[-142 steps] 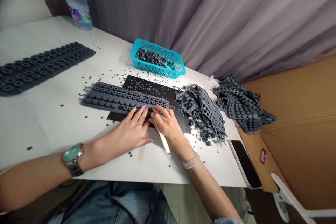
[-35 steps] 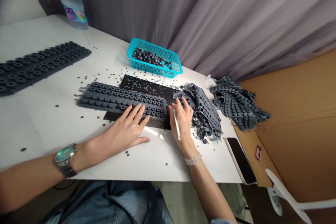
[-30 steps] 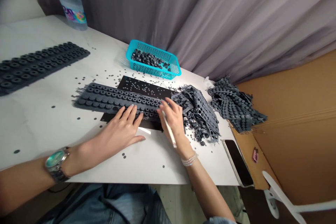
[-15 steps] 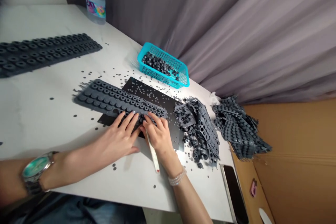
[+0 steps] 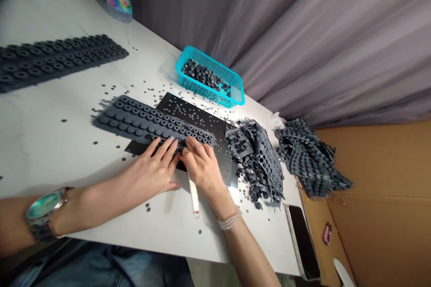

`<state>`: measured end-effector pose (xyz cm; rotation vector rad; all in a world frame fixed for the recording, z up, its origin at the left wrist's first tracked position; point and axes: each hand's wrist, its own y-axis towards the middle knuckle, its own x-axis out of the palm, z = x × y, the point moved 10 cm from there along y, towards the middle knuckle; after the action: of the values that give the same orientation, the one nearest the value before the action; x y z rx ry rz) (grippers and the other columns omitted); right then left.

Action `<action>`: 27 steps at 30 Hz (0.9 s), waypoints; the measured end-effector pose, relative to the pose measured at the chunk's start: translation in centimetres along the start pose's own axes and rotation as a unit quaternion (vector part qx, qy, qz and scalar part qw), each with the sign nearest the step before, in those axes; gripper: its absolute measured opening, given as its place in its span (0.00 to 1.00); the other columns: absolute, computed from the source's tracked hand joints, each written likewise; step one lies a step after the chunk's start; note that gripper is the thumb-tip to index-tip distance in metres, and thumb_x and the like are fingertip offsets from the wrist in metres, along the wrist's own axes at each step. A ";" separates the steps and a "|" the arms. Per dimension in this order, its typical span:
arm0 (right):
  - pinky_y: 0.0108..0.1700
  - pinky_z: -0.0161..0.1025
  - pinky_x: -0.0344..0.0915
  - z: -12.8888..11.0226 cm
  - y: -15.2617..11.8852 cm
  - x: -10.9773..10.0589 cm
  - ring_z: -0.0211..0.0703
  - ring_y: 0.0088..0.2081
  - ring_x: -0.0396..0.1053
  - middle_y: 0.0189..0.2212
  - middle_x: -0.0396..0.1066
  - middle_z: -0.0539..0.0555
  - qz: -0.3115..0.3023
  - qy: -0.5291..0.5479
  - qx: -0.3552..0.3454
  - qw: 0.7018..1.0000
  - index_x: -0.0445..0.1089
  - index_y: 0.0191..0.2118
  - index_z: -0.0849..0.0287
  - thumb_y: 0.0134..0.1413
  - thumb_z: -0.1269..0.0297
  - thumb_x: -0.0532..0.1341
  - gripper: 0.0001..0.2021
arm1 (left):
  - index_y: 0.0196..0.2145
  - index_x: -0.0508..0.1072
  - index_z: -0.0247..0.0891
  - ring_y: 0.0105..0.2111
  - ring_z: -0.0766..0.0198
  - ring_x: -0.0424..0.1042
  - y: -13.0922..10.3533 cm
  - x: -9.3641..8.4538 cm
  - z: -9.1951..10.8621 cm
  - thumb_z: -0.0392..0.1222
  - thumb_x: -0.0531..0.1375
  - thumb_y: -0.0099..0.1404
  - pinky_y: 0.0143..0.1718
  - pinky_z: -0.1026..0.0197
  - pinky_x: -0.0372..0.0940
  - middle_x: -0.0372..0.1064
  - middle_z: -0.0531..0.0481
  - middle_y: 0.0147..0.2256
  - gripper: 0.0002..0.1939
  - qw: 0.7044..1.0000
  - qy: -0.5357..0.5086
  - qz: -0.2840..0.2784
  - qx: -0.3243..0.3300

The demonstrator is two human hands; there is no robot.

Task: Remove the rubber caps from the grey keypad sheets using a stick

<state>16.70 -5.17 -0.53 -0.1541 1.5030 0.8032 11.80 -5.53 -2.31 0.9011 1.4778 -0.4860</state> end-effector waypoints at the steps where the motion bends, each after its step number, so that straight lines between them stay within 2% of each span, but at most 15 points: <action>1: 0.51 0.47 0.61 0.0 0.0 0.3 0.50 0.60 0.62 0.51 0.73 0.63 -0.013 0.001 0.001 1.000 0.65 0.45 0.60 0.65 0.70 0.53 0.07 | 0.54 0.70 0.23 0.59 0.37 0.61 0.0 0.0 0.0 0.56 0.58 0.63 0.57 0.38 0.59 0.62 0.23 0.57 0.33 1.000 0.001 -0.012 0.002; 3: 0.52 0.47 0.61 0.0 0.0 0.7 0.49 0.61 0.60 0.52 0.72 0.63 -0.020 0.005 0.006 1.000 0.65 0.45 0.59 0.66 0.71 0.51 0.08 | 0.54 0.70 0.23 0.59 0.38 0.62 0.1 0.1 -0.1 0.56 0.57 0.63 0.57 0.39 0.60 0.63 0.23 0.56 0.33 0.999 0.003 -0.037 0.004; 5: 0.52 0.47 0.62 0.3 0.0 0.7 0.49 0.62 0.59 0.51 0.71 0.64 -0.003 0.006 0.025 1.000 0.65 0.45 0.60 0.66 0.73 0.50 0.08 | 0.54 0.70 0.23 0.59 0.39 0.62 0.2 0.1 -0.1 0.56 0.57 0.63 0.57 0.40 0.60 0.62 0.23 0.57 0.33 0.999 0.005 -0.043 0.003; 8: 0.52 0.47 0.62 1.8 -0.1 0.0 0.50 0.62 0.60 0.48 0.72 0.66 0.050 -0.009 0.095 0.994 0.64 0.42 0.61 0.65 0.74 0.49 0.09 | 0.55 0.69 0.23 0.59 0.39 0.61 0.3 0.3 -0.1 0.56 0.58 0.63 0.57 0.40 0.59 0.60 0.23 0.58 0.34 0.999 0.003 -0.032 -0.003; 11: 0.51 0.49 0.62 3.9 -0.9 -1.0 0.51 0.60 0.62 0.43 0.74 0.64 0.096 -0.019 0.179 0.979 0.64 0.41 0.60 0.65 0.74 0.49 0.08 | 0.55 0.69 0.24 0.60 0.39 0.61 0.2 0.7 -0.2 0.57 0.57 0.63 0.57 0.40 0.59 0.61 0.23 0.57 0.34 0.999 -0.005 -0.031 -0.007; 13: 0.52 0.50 0.62 4.3 -1.5 -1.6 0.52 0.60 0.62 0.44 0.74 0.62 0.111 -0.018 0.197 0.974 0.64 0.42 0.59 0.64 0.73 0.51 0.06 | 0.55 0.69 0.25 0.60 0.38 0.61 0.2 0.8 -0.2 0.58 0.57 0.63 0.57 0.39 0.59 0.60 0.23 0.58 0.34 0.999 -0.013 -0.035 -0.009; 15: 0.52 0.51 0.62 3.7 -1.8 -2.2 0.53 0.61 0.62 0.48 0.73 0.63 0.119 -0.014 0.176 0.977 0.65 0.43 0.59 0.63 0.72 0.54 0.05 | 0.55 0.69 0.25 0.60 0.38 0.60 0.2 0.7 -0.3 0.57 0.57 0.63 0.57 0.39 0.59 0.60 0.23 0.58 0.34 0.999 -0.017 -0.039 -0.007; 17: 0.51 0.50 0.62 2.3 -1.8 -2.6 0.53 0.60 0.63 0.49 0.73 0.62 0.117 0.000 0.123 0.985 0.65 0.44 0.58 0.62 0.72 0.56 0.06 | 0.55 0.69 0.24 0.60 0.38 0.61 0.1 0.4 -0.3 0.57 0.58 0.62 0.57 0.39 0.59 0.60 0.23 0.58 0.34 0.999 -0.016 -0.041 -0.005; 21: 0.49 0.46 0.61 -1.0 -1.5 -2.7 0.52 0.55 0.69 0.45 0.77 0.58 0.091 0.024 0.004 0.996 0.66 0.42 0.58 0.60 0.72 0.60 0.06 | 0.56 0.68 0.25 0.60 0.40 0.60 0.1 0.2 -0.4 0.58 0.59 0.61 0.58 0.40 0.58 0.59 0.25 0.59 0.36 0.999 -0.011 -0.037 -0.017; 27: 0.49 0.44 0.59 -1.5 -1.3 -2.3 0.48 0.54 0.70 0.45 0.77 0.58 0.067 0.020 -0.024 0.997 0.67 0.41 0.59 0.61 0.71 0.59 0.04 | 0.57 0.68 0.27 0.60 0.40 0.60 -0.2 0.1 -0.4 0.57 0.59 0.61 0.58 0.42 0.58 0.60 0.26 0.59 0.35 1.000 0.006 -0.023 -0.011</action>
<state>16.45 -7.86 0.94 -0.1068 1.5437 0.9482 11.44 -5.32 -2.36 0.8548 1.5154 -0.4980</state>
